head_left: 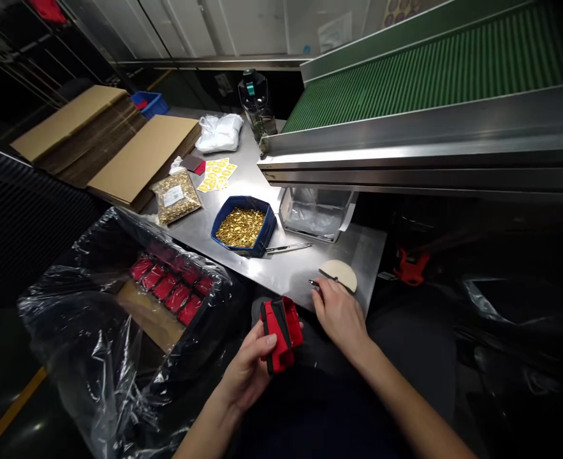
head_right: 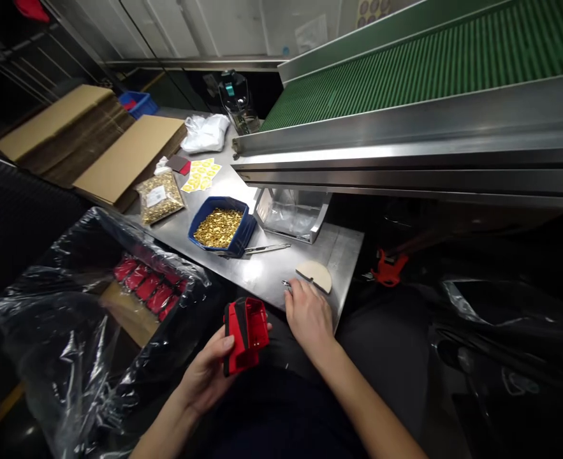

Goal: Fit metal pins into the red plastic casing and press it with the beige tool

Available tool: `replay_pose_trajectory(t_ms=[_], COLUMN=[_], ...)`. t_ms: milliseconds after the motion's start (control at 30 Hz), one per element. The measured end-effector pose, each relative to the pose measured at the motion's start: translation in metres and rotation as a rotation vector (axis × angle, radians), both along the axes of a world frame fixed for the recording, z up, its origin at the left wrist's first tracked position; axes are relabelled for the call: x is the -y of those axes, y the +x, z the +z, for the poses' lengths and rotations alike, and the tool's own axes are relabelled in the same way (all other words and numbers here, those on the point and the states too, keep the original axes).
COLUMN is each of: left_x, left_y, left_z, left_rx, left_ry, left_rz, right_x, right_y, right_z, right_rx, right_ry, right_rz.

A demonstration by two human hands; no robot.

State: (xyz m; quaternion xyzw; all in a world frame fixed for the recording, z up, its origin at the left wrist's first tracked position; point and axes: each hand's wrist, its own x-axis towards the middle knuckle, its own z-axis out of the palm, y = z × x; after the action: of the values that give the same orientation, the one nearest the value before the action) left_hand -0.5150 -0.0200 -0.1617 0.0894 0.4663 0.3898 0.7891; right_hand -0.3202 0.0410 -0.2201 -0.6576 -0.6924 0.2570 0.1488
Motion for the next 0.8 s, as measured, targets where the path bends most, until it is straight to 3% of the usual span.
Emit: replay_pose_trajectory(t_ms=[200, 333, 500, 567, 667, 733, 800], left_x=[0.004, 0.005, 0.005, 0.003, -0.002, -0.003, -0.002], left_y=[0.002, -0.003, -0.012, -0.010, -0.004, 0.001, 0.007], left_z=[0.000, -0.006, -0.023, -0.028, -0.030, -0.029, -0.027], left_rx=[-0.062, -0.090, 0.285, 0.391, 0.392, 0.319, 0.148], left_ry=[0.011, 0.034, -0.101, -0.124, -0.120, -0.098, -0.047], left_rz=[0.054, 0.055, 0.019, 0.027, 0.033, 0.020, -0.048], right_x=[-0.035, -0.034, -0.025, -0.024, -0.014, 0.001, 0.022], right_y=[-0.024, 0.004, 0.045, 0.052, 0.060, 0.063, 0.063], right_z=[-0.006, -0.007, -0.017, -0.019, -0.014, -0.005, 0.006], right_rx=[0.108, 0.171, 0.192, 0.152, 0.041, -0.030, -0.257], right_ry=[0.136, 0.153, 0.082, 0.050, -0.003, -0.022, -0.120], right_rz=[0.106, 0.012, -0.097, -0.117, -0.162, -0.222, -0.287])
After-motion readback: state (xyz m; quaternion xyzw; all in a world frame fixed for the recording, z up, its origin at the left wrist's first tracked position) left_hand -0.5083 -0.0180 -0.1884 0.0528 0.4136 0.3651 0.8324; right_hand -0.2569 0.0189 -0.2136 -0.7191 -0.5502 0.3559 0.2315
